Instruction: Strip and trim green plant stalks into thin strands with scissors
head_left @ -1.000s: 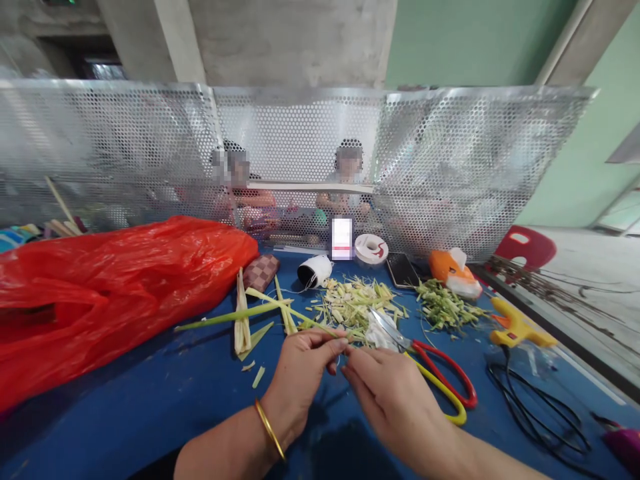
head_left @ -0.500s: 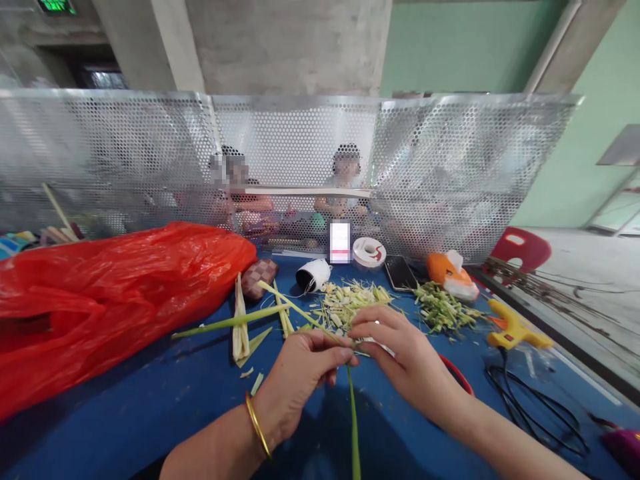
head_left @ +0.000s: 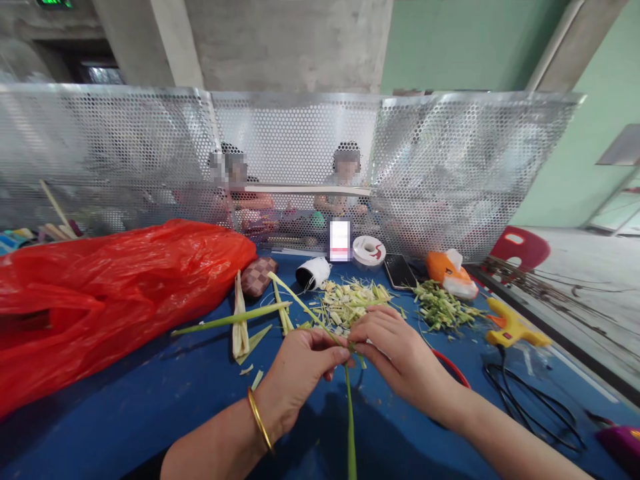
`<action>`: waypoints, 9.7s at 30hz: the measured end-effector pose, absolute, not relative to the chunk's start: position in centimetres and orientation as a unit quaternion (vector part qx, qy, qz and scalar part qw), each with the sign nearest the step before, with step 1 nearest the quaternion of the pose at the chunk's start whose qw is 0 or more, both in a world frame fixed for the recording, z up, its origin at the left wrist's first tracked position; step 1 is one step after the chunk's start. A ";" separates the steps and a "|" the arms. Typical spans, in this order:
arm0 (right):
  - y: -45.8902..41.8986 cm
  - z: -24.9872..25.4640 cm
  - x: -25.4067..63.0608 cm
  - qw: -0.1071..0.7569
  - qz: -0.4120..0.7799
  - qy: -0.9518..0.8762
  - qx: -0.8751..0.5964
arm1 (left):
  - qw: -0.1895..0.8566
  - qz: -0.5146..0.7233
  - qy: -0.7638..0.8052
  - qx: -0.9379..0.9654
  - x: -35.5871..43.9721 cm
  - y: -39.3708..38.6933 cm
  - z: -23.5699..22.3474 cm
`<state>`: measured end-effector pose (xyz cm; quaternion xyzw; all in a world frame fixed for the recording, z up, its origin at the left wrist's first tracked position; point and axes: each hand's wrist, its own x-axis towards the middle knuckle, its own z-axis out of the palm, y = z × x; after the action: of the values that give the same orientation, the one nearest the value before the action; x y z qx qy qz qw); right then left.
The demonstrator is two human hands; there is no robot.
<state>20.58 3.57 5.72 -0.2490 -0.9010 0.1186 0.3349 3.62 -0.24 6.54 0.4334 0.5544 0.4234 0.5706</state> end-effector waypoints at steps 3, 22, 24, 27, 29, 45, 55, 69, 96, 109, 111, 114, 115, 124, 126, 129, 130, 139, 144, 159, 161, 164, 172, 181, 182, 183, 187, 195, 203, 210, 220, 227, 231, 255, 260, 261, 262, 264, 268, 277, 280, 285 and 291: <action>3.4 5.7 20.4 0.328 0.032 -0.911 -0.249 | 0.568 0.433 0.556 0.425 3.6 -0.2 6.3; 1.5 4.1 19.5 0.304 0.089 -0.866 -0.386 | 0.539 0.500 0.520 0.435 3.2 0.6 5.0; 1.7 4.1 19.6 0.310 0.136 -0.845 -0.414 | 0.555 0.499 0.505 0.434 3.0 0.7 5.3; 2.0 3.9 19.7 0.309 0.195 -0.820 -0.441 | 0.569 0.499 0.500 0.422 3.0 0.7 5.3; 2.1 3.8 19.6 0.304 0.234 -0.805 -0.454 | 0.567 0.498 0.506 0.417 3.0 0.7 5.1; 1.7 3.5 19.4 0.301 0.232 -0.842 -0.382 | 0.531 0.473 0.536 0.454 3.3 0.9 4.3; 3.1 4.3 19.8 0.372 0.435 -0.692 -0.440 | 0.564 0.473 0.494 0.464 3.3 0.6 5.1; 3.3 3.8 19.0 0.397 0.737 -0.436 -0.330 | 0.602 0.461 0.448 0.474 3.5 0.4 4.8; 3.8 3.7 19.3 0.422 0.573 -0.568 -0.413 | 0.538 0.447 0.499 0.512 4.0 0.1 5.0; 4.3 4.1 19.6 0.387 0.587 -0.577 -0.416 | 0.590 0.465 0.518 0.409 3.3 0.4 4.7; 4.4 4.4 20.0 0.357 0.570 -0.618 -0.407 | 0.603 0.482 0.506 0.385 3.0 0.6 4.8; 4.6 4.4 20.3 0.327 0.500 -0.693 -0.403 | 0.621 0.494 0.492 0.359 2.7 0.7 5.1; 4.6 4.4 20.3 0.325 0.470 -0.713 -0.406 | 0.622 0.494 0.493 0.355 2.6 0.7 5.1; 3.0 4.1 20.1 0.322 0.321 -0.793 -0.405 | 0.560 0.508 0.542 0.368 3.1 1.1 4.3; 2.6 4.1 20.0 0.319 0.302 -0.810 -0.389 | 0.554 0.516 0.543 0.362 3.1 1.1 4.2; 2.3 3.9 19.7 0.313 0.287 -0.822 -0.379 | 0.553 0.524 0.546 0.349 3.2 1.2 3.8; 2.2 3.8 19.6 0.312 0.285 -0.824 -0.378 | 0.552 0.527 0.546 0.345 3.3 1.2 3.7; 2.6 3.2 19.5 0.335 0.339 -0.776 -0.412 | 0.583 0.495 0.532 0.364 2.6 1.6 3.9; 3.2 3.1 19.5 0.324 0.398 -0.741 -0.433 | 0.588 0.489 0.530 0.366 2.2 1.7 4.4; 3.5 3.9 20.1 0.265 0.401 -0.761 -0.434 | 0.629 0.405 0.502 0.432 1.8 1.6 4.7; 3.6 4.0 20.2 0.254 0.393 -0.771 -0.432 | 0.641 0.387 0.484 0.453 1.6 1.6 4.7; 3.6 4.3 20.4 0.221 0.399 -0.782 -0.425 | 0.617 0.386 0.496 0.474 1.7 1.6 4.6; 5.4 5.5 22.1 0.245 0.286 -0.826 -0.420 | 0.600 0.333 0.533 0.495 1.7 1.3 5.7; 2.7 5.2 19.6 0.343 0.498 -0.707 -0.369 | 0.643 0.216 0.477 0.559 3.6 -1.0 5.1; 2.3 5.3 19.4 0.351 0.489 -0.709 -0.368 | 0.647 0.220 0.472 0.557 3.8 -1.0 4.9; 1.9 5.4 19.3 0.361 0.462 -0.722 -0.367 | 0.645 0.223 0.478 0.553 3.8 -1.0 4.8; 0.3 5.5 19.2 0.375 0.224 -0.845 -0.309 | 0.634 0.292 0.525 0.487 3.2 0.4 4.4; -0.9 3.2 17.8 0.281 -0.155 -0.940 -0.112 | 0.668 0.401 0.513 0.361 2.3 1.4 4.3; 0.1 2.3 17.8 0.237 -0.222 -0.939 -0.117 | 0.720 0.465 0.456 0.240 1.8 1.4 5.2; -0.1 2.6 18.2 0.274 -0.156 -0.942 -0.116 | 0.718 0.476 0.455 0.225 2.6 0.9 5.4; -0.3 0.8 17.3 0.214 -0.251 -0.939 -0.098 | 0.731 0.487 0.442 0.183 4.3 0.3 4.2; -0.1 1.0 17.4 0.227 -0.255 -0.935 -0.099 | 0.723 0.493 0.433 0.216 4.4 0.3 3.6; 0.0 1.4 17.6 0.263 -0.240 -0.930 -0.088 | 0.707 0.498 0.428 0.262 4.2 0.4 3.2; 2.0 3.0 17.8 0.542 0.604 -0.448 -0.376 | 0.640 0.479 0.490 0.347 3.4 0.4 4.8; 2.2 3.1 17.9 0.549 0.563 -0.469 -0.402 | 0.662 0.453 0.479 0.358 3.4 0.2 5.1; 2.1 3.1 18.0 0.544 0.571 -0.465 -0.403 | 0.668 0.450 0.473 0.357 3.4 0.2 5.2; 2.1 3.1 18.0 0.540 0.577 -0.462 -0.403 | 0.673 0.450 0.467 0.356 3.3 0.1 5.3; 2.0 3.2 18.0 0.534 0.584 -0.458 -0.404 | 0.682 0.449 0.454 0.357 3.2 0.1 5.4; 2.1 3.2 18.0 0.478 0.616 -0.457 -0.428 | 0.703 0.434 0.442 0.348 3.0 0.2 5.4; 3.1 2.6 19.5 0.428 0.103 -0.828 -0.347 | 0.722 0.451 0.448 0.274 2.6 0.8 5.5; 3.4 3.3 20.7 0.363 -0.116 -0.907 -0.181 | 0.717 0.458 0.457 0.258 2.4 0.9 5.4; 3.4 3.9 21.2 0.345 -0.144 -0.922 -0.103 | 0.710 0.445 0.455 0.301 2.7 0.7 5.0; 3.0 3.7 19.9 0.467 0.108 -0.850 -0.219 | 0.636 0.422 0.503 0.405 3.2 0.1 5.5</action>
<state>19.89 2.96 3.73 -0.2193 -0.8497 0.1082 0.4671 3.23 0.11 5.48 0.4050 0.5031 0.4224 0.6360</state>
